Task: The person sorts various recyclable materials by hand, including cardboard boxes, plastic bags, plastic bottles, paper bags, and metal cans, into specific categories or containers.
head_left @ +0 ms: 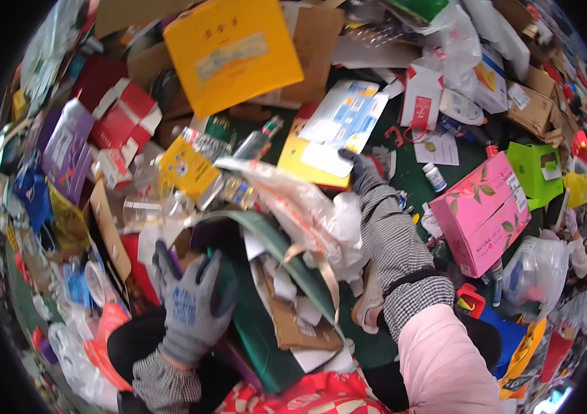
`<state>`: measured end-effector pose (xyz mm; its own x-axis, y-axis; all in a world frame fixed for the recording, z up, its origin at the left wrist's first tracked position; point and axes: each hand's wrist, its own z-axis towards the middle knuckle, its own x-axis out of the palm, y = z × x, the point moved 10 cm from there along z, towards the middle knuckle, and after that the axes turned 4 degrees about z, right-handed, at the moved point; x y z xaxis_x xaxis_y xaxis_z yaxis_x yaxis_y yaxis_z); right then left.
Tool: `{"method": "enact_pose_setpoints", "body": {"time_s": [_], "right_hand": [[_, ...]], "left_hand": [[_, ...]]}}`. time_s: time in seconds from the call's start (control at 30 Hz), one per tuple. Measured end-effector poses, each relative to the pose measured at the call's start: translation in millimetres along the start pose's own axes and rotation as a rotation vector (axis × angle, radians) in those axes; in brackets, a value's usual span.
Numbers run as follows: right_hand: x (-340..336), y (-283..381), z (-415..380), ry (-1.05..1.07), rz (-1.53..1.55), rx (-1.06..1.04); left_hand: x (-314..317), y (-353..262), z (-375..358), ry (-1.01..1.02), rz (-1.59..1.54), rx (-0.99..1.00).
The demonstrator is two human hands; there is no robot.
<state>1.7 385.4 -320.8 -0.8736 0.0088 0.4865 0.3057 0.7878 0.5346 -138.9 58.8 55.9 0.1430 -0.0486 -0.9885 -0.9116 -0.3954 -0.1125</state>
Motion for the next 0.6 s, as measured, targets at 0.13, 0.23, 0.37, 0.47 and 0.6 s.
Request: {"method": "enact_pose_setpoints", "body": {"time_s": [0.13, 0.23, 0.37, 0.47, 0.6], "right_hand": [[32.7, 91.1, -111.6, -0.134, -0.165, -0.574], [73.1, 146.3, -222.0, -0.006, -0.121, -0.780], [156.2, 164.5, -406.5, 0.229, -0.283, -0.857], [169.9, 135.6, -487.2, 0.293, -0.556, -0.836], [146.4, 94.0, -528.4, 0.277, -0.568, -0.667]], "left_hand": [[6.3, 10.9, -10.5, 0.045, 0.033, 0.019], [20.4, 22.0, -18.6, 0.247, 0.133, -0.023], [27.8, 29.3, -28.3, 0.459, 0.231, -0.085], [35.6, 29.1, -28.8, 0.429, 0.234, -0.050], [8.8, 22.2, -36.7, -0.243, -0.346, 0.026]]}}
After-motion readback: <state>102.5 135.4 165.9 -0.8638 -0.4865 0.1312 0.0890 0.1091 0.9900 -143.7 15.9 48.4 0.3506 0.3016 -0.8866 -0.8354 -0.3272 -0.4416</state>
